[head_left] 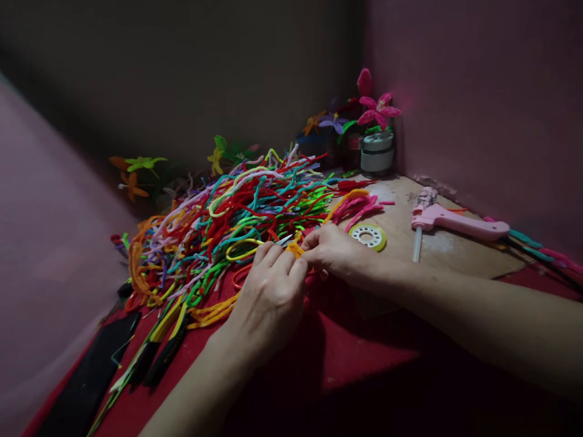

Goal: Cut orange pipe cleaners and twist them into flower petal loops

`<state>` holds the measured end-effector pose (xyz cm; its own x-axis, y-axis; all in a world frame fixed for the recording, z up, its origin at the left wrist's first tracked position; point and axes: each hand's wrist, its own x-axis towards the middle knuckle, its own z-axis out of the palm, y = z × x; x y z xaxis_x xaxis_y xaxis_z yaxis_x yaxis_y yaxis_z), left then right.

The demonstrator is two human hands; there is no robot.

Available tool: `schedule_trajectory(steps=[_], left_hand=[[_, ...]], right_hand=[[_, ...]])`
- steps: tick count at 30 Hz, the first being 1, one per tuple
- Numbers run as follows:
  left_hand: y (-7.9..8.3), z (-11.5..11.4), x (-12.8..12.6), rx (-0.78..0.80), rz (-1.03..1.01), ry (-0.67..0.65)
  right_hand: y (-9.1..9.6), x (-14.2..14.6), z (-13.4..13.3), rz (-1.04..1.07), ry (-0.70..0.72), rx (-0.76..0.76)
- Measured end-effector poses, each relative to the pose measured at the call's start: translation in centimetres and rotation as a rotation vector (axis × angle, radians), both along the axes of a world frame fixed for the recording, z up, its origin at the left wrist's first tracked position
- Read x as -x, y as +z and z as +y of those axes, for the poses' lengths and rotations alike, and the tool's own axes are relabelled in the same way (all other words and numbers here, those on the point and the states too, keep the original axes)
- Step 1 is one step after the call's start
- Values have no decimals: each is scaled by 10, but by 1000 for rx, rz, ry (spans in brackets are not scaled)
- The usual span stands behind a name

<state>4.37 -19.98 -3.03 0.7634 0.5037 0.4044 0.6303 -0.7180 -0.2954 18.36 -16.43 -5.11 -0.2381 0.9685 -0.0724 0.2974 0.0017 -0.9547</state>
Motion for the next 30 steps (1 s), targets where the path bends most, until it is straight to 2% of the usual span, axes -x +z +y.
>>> schedule_trajectory(steps=[5,10,15,19,25,30], left_hand=[[-1,0,1,18,42,-16],[4,0,4,-7,22,36],[0,2,4,53,43,22],[-3,4,2,28,25,33],[4,16,13,-5,-67,63],[6,19,17,3,-96,21]], right_hand=[[0,0,0,3,-14,9],[-1,-2,-2,69,0,-21],[-5,0,-1,126,15,7],[-3,-1,-2,222,18,60],[0,-2,0,392,5,88],[-1,0,0,375,-9,91]])
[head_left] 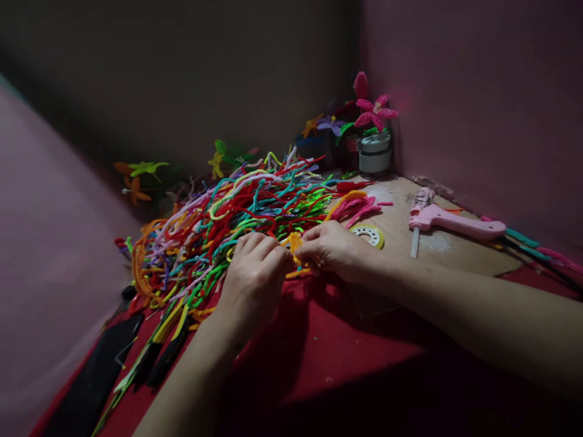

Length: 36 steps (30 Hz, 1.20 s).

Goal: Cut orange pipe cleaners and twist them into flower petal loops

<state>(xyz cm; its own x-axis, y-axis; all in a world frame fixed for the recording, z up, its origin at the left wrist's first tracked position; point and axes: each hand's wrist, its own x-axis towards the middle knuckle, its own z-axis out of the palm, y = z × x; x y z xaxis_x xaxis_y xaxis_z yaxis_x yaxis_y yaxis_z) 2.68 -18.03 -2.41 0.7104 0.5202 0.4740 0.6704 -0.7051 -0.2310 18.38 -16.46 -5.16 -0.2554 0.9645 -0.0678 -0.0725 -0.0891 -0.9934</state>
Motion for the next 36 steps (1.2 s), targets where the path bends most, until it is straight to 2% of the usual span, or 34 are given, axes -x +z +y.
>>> schedule_trajectory(steps=[5,12,16,21,26,28,31,33,36], left_hand=[[2,-7,-6,-67,84,-64],[7,6,11,42,-135,-57],[10,6,13,133,-185,-135],[8,4,9,50,-11,-106],[7,-4,1,-6,185,-66],[10,-8,1,-52,79,-37],[14,-10,4,-67,-288,70],[14,-8,6,84,-491,143],[7,-2,3,590,-654,131]], right_hand=[[1,-1,-3,-42,29,-36],[2,-3,3,44,9,-23],[4,-2,1,40,17,-18],[6,-2,-3,3,12,-49],[6,-2,-5,30,66,-47],[6,-2,-4,114,94,-3],[7,-3,0,346,113,146],[9,-5,2,491,134,269],[10,-7,3,609,201,378]])
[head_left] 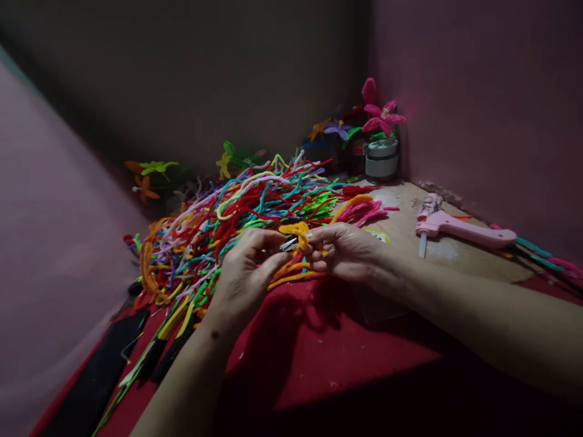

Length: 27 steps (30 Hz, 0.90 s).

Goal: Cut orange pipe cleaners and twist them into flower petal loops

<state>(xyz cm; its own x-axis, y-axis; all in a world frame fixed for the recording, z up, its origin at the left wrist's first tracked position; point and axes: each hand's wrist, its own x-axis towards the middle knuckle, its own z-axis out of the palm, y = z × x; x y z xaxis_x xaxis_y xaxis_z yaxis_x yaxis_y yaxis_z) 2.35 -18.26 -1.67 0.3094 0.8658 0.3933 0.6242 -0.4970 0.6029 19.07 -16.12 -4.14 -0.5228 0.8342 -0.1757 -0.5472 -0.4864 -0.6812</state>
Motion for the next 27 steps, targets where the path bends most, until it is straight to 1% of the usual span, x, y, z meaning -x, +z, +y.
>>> schedule_trajectory(steps=[2,3,4,6,8,9,11,14,16,18,19,21,23,24,26,27], left_hand=[[-6,2,-5,310,-160,-108],[-9,3,-8,398,-226,-124],[-11,3,-11,445,-272,-120],[-13,2,-15,436,-302,-88],[-13,0,-16,395,-266,-82],[-11,0,-17,393,-228,-98],[-8,0,-16,439,-132,-154],[-2,1,-12,528,-43,-233],[-1,3,-9,541,-19,-270],[-4,4,-8,506,45,-290],[-7,4,-8,451,109,-281],[-16,3,-9,249,303,-203],[-25,1,-10,7,556,-103],[-29,-1,-11,-67,672,-88],[-32,-3,-11,-127,819,-111],[-32,-4,-10,-123,841,-146]], right_hand=[[1,0,-1,4,17,16],[1,0,-1,-16,13,29],[1,0,-2,-43,2,44],[1,2,-3,-112,-45,57],[-1,3,-4,-166,-98,28],[-1,3,-3,-180,-115,9],[-3,4,-2,-189,-126,-9],[-4,5,-2,-183,-129,10],[-4,6,-2,-175,-121,36],[-3,7,-3,-175,-104,58],[-3,7,-3,-181,-103,58],[-3,6,-3,-197,-136,37],[-3,5,-2,-190,-161,24],[-2,4,-1,-177,-162,31],[-3,3,1,-152,-157,55],[-3,3,2,-144,-160,64]])
